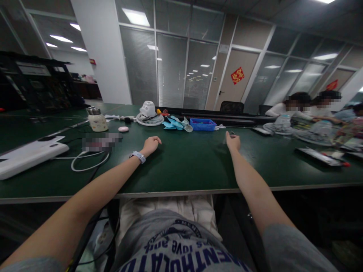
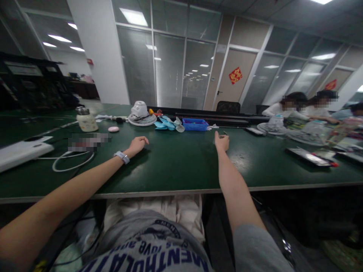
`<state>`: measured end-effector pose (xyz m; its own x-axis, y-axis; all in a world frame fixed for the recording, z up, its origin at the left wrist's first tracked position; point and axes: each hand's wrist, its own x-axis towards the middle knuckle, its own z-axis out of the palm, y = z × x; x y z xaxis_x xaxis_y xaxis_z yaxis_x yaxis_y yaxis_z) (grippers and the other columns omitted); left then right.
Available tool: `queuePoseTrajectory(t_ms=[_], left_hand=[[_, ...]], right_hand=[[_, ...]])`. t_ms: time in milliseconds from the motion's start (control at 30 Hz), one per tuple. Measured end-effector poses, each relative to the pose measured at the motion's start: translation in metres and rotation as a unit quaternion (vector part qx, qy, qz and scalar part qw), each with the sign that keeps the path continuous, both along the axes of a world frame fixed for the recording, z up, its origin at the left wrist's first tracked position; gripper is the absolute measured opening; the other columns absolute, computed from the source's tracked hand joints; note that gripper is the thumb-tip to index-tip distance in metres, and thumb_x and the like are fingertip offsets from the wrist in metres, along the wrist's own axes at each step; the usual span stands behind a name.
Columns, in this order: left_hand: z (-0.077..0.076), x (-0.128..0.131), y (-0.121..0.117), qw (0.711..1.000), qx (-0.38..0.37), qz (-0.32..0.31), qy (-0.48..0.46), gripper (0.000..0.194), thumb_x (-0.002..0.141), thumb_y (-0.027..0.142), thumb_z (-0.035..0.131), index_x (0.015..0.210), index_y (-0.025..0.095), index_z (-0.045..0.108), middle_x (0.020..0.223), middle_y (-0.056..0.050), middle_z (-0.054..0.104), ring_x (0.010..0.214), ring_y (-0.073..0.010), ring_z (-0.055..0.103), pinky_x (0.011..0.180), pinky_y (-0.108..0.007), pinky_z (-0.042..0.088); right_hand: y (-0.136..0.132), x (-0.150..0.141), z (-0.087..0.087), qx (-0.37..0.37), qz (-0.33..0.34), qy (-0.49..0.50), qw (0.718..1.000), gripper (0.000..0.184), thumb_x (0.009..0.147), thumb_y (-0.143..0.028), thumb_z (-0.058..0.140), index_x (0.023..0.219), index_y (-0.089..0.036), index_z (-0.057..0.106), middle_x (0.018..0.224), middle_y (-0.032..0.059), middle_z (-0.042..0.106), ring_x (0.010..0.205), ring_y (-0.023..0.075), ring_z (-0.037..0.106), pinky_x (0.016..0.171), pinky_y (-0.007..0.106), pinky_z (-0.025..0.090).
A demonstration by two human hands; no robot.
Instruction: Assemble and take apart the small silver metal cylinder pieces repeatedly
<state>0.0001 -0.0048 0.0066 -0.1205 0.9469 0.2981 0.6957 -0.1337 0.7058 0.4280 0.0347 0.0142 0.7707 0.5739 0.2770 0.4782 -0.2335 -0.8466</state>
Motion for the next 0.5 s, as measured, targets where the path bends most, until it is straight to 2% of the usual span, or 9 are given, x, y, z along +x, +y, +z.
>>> queuePoseTrajectory(t_ms=[33, 100, 167, 267, 367, 433, 500], left_hand=[[0.000, 0.000, 0.000, 1.000, 0.000, -0.002, -0.001, 0.028, 0.069, 0.012, 0.041, 0.072, 0.019, 0.069, 0.070, -0.002, 0.067, 0.062, -0.0157, 0.055, 0.061, -0.025, 0.039], [0.000, 0.000, -0.001, 1.000, -0.002, -0.004, -0.005, 0.029, 0.069, 0.013, 0.041, 0.072, 0.019, 0.069, 0.069, -0.001, 0.066, 0.061, -0.0157, 0.055, 0.061, -0.025, 0.039], [0.001, 0.000, -0.001, 1.000, -0.003, -0.003, -0.007, 0.029, 0.069, 0.013, 0.041, 0.073, 0.019, 0.069, 0.068, -0.002, 0.066, 0.061, -0.0160, 0.055, 0.061, -0.026, 0.040], [0.000, 0.000, -0.001, 1.000, -0.002, -0.003, -0.008, 0.028, 0.069, 0.013, 0.042, 0.072, 0.019, 0.069, 0.067, -0.002, 0.066, 0.062, -0.0167, 0.056, 0.062, -0.026, 0.040], [0.000, 0.000, 0.000, 1.000, 0.001, -0.006, -0.011, 0.028, 0.069, 0.013, 0.042, 0.071, 0.019, 0.069, 0.069, -0.002, 0.067, 0.063, -0.0172, 0.056, 0.063, -0.027, 0.041], [0.000, 0.000, 0.001, 1.000, 0.004, -0.005, -0.010, 0.028, 0.068, 0.013, 0.042, 0.070, 0.020, 0.069, 0.069, -0.002, 0.068, 0.064, -0.0174, 0.057, 0.064, -0.027, 0.041], [0.000, 0.000, 0.001, 1.000, 0.003, -0.003, -0.007, 0.028, 0.067, 0.013, 0.043, 0.070, 0.020, 0.069, 0.069, -0.002, 0.068, 0.064, -0.0175, 0.057, 0.064, -0.027, 0.041]], right_hand=[[-0.001, -0.003, -0.001, -0.042, 0.013, -0.045, 0.998, 0.049, 0.077, -0.058, 0.063, 0.104, -0.017, 0.060, 0.116, 0.0169, 0.062, 0.111, 0.0286, 0.058, 0.096, 0.042, 0.044], [-0.003, -0.008, -0.003, -0.103, 0.024, -0.097, 0.990, 0.057, 0.070, -0.057, 0.072, 0.107, -0.015, 0.059, 0.118, 0.0200, 0.061, 0.113, 0.0308, 0.057, 0.096, 0.045, 0.044], [-0.004, -0.009, -0.005, -0.124, 0.019, -0.125, 0.984, 0.053, 0.068, -0.050, 0.077, 0.103, -0.015, 0.059, 0.115, 0.0199, 0.062, 0.113, 0.0305, 0.057, 0.096, 0.047, 0.044], [-0.004, -0.007, -0.005, -0.085, 0.008, -0.130, 0.988, 0.035, 0.070, -0.042, 0.078, 0.084, -0.017, 0.060, 0.099, 0.0164, 0.065, 0.107, 0.0281, 0.059, 0.094, 0.048, 0.045], [-0.004, -0.014, -0.001, -0.020, 0.023, -0.140, 0.990, 0.033, 0.066, -0.038, 0.082, 0.075, -0.017, 0.058, 0.088, 0.0128, 0.064, 0.103, 0.0261, 0.059, 0.093, 0.045, 0.045], [-0.003, -0.031, 0.002, 0.010, 0.073, -0.165, 0.983, 0.031, 0.067, -0.039, 0.081, 0.078, -0.017, 0.062, 0.087, 0.0107, 0.066, 0.102, 0.0245, 0.059, 0.094, 0.042, 0.045], [-0.005, -0.061, 0.005, 0.018, 0.154, -0.210, 0.965, 0.032, 0.071, -0.044, 0.077, 0.085, -0.018, 0.066, 0.089, 0.0095, 0.068, 0.099, 0.0233, 0.060, 0.093, 0.040, 0.044]])
